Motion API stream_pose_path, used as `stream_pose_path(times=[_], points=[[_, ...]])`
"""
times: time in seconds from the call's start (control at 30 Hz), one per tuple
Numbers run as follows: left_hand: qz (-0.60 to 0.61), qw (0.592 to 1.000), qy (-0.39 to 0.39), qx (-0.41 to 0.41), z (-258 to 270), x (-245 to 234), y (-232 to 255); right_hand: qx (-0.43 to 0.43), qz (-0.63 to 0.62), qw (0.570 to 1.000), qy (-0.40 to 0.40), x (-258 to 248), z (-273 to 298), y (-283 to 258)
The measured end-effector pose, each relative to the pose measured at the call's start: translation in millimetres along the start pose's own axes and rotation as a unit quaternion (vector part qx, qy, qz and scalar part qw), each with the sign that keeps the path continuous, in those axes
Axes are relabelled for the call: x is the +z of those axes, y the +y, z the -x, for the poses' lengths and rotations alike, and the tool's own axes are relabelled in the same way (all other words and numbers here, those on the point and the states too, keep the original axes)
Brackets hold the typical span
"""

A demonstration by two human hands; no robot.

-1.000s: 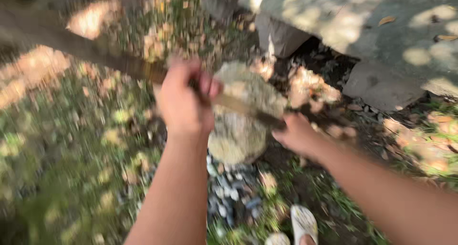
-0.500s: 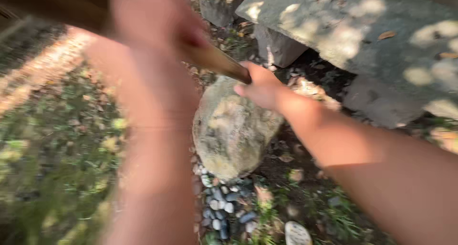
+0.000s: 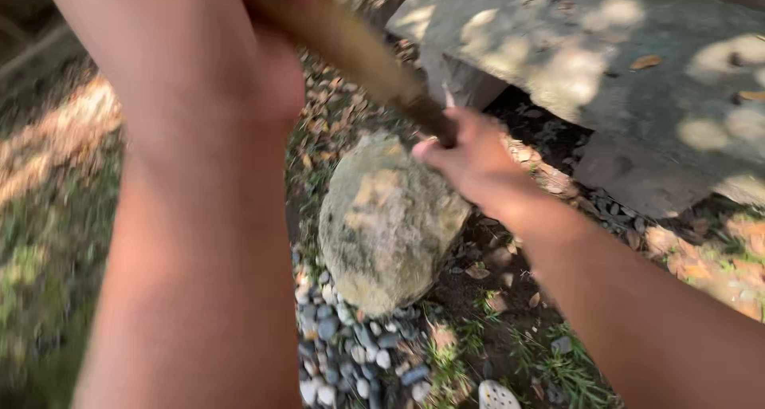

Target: The person sweeps leaves and debris from a grassy and rocky ground surface using a broom.

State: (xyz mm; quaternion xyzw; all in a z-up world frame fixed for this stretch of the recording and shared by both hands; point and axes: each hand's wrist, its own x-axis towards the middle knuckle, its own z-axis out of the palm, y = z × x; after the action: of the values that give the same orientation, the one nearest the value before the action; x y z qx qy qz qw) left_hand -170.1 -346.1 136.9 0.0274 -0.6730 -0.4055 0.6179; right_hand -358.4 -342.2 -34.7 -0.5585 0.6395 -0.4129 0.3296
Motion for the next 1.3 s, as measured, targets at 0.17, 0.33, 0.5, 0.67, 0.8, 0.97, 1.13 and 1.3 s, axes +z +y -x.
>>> stream_pose_path(times=[0.17, 0.33, 0.5, 0.67, 0.8, 0.97, 1.13, 1.3], points=[[-0.021, 0.992, 0.082, -0.097, 12.6, 29.1, -23.8, 0.070, 0.010, 0.990, -0.123, 6.7, 20.9, 27.1], [0.239, 0.946, 0.136, -0.171, -3.1, 4.7, -38.6, 0.057, 0.104, 0.993, -0.015, -22.2, 27.2, 39.2], [0.249, 0.953, 0.123, -0.118, 12.4, 2.6, -55.8, -0.042, 0.006, 0.992, 0.121, -13.5, -2.2, 66.1], [0.218, 0.921, 0.221, -0.236, 49.2, 19.1, -83.5, 0.090, 0.128, 0.988, 0.008, -20.3, 42.0, 116.3], [0.285, 0.875, 0.253, -0.298, 33.4, -8.6, -94.0, 0.211, 0.185, 0.956, 0.085, -25.4, 53.2, 105.5], [0.188, 0.947, 0.197, -0.171, 6.2, -38.5, -67.7, 0.055, 0.183, 0.977, 0.098, 8.3, -30.2, 80.0], [0.159, 0.952, 0.241, -0.103, 7.7, -54.1, -43.9, -0.119, 0.024, 0.991, 0.063, 60.9, -101.5, 52.3], [-0.012, 0.989, 0.143, -0.044, 10.7, -56.4, -62.3, -0.030, 0.003, 0.992, -0.119, 92.0, -146.1, -3.3]])
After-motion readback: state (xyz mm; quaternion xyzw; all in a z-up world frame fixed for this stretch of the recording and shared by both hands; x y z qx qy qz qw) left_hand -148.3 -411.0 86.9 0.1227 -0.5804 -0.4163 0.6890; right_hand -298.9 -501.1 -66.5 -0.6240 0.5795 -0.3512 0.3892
